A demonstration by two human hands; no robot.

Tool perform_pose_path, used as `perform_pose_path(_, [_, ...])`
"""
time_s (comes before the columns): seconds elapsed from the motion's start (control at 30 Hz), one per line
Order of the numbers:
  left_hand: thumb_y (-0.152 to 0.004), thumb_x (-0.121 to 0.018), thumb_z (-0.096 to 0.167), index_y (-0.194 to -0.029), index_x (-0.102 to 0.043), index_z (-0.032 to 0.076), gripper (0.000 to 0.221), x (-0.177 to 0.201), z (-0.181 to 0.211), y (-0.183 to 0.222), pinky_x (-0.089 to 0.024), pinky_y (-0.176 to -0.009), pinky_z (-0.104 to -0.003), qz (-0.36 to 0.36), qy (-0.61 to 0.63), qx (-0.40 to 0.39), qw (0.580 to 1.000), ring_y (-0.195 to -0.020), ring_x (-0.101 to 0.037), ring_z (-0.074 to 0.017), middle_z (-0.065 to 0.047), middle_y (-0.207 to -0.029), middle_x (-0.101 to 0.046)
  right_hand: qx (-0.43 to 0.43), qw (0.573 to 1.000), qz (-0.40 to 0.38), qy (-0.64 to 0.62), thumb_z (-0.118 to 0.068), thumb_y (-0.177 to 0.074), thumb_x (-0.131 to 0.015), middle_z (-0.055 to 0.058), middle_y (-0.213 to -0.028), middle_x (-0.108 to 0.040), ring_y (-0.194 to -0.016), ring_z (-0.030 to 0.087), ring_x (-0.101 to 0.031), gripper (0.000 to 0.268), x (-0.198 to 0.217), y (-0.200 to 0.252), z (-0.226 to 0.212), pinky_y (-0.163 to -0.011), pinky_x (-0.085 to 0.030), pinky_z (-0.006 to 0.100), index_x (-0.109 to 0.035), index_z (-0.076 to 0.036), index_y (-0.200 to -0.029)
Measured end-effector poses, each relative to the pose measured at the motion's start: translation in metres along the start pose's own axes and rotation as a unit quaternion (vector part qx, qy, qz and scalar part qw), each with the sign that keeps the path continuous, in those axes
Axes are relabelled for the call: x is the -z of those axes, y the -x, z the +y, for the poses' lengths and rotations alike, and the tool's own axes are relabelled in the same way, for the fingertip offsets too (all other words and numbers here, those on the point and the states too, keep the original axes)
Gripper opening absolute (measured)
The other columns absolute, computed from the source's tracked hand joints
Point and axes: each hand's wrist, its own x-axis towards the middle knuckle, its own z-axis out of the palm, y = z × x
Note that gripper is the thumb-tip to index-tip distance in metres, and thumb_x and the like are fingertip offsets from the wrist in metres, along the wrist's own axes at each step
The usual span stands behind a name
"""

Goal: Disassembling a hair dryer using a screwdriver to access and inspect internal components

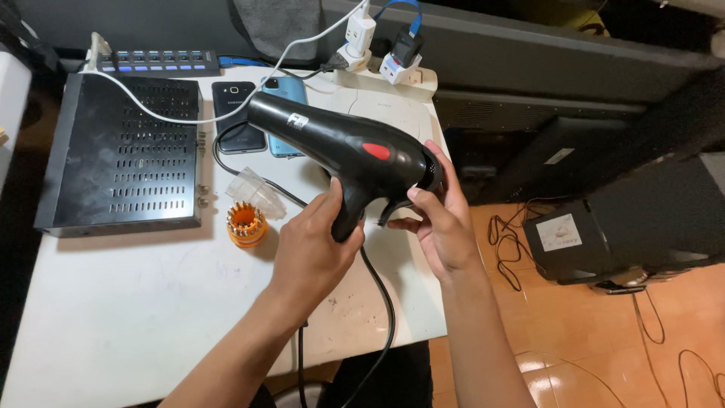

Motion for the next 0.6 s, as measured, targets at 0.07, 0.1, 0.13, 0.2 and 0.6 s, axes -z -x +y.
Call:
perform_pose_path(0.07, [-0.083,-0.075,0.016,-0.138,-0.061,-0.006,0.061,0.000,0.001,-0.004,-0.059,-0.079,-0.050,0.001,0.013,0.009,1.000,-0.100,-0.072,-0.0419,-0.019,-0.115,-0.074,-0.005,1.000,-0.002,0.003,-0.013,-0.085,-0.066,0.017,-0.122,-0.059,-0.092,0.032,-0.073,0.076,-0.003,-0.002,-0.005,-0.059,-0.066,0.044,-0.039,-0.019,-0.156])
perform_pose_path(0.1, [-0.083,-0.076,0.016,-0.137,-0.061,-0.006,0.061,0.000,0.001,-0.004,-0.059,-0.079,-0.050,0.002,0.024,0.018,1.000,-0.100,-0.072,-0.0426,-0.020,-0.114,-0.074,-0.011,1.000,-0.004,0.005,-0.014,-0.085,-0.066,0.016,-0.124,-0.058,-0.094,0.030,-0.072,0.074,-0.005,-0.001,-0.007,-0.059,-0.066,0.046,-0.041,-0.019,-0.154])
perform_pose_path(0.13, [-0.083,-0.076,0.016,-0.137,-0.061,-0.006,0.061,0.001,-0.001,-0.004,-0.059,-0.079,-0.050,0.002,0.023,0.015,1.000,-0.100,-0.072,-0.0426,-0.020,-0.114,-0.074,-0.009,1.000,-0.004,0.004,-0.014,-0.085,-0.066,0.016,-0.124,-0.058,-0.094,0.030,-0.072,0.074,-0.002,-0.003,-0.005,-0.059,-0.066,0.046,-0.041,-0.019,-0.154])
perform_pose_path(0.2, [-0.081,-0.076,0.019,-0.139,-0.059,-0.005,0.064,0.003,-0.003,-0.003,-0.058,-0.080,-0.053,-0.014,0.005,0.021,1.000,-0.101,-0.071,-0.0428,-0.020,-0.115,-0.073,-0.027,0.999,-0.026,0.015,-0.018,-0.083,-0.066,0.016,-0.123,-0.057,-0.088,0.029,-0.070,0.073,0.005,-0.007,-0.002,-0.054,-0.061,0.037,-0.043,-0.019,-0.152])
perform_pose_path(0.6, [-0.081,-0.079,0.013,-0.138,-0.062,-0.005,0.062,0.011,0.007,-0.009,-0.059,-0.074,-0.046,-0.026,0.081,0.029,0.996,-0.100,-0.071,-0.0444,-0.021,-0.112,-0.075,0.040,0.997,0.036,0.055,-0.031,-0.092,-0.064,0.013,-0.120,-0.059,-0.092,0.026,-0.069,0.054,0.007,0.002,-0.019,-0.067,-0.061,0.034,-0.056,-0.010,-0.141])
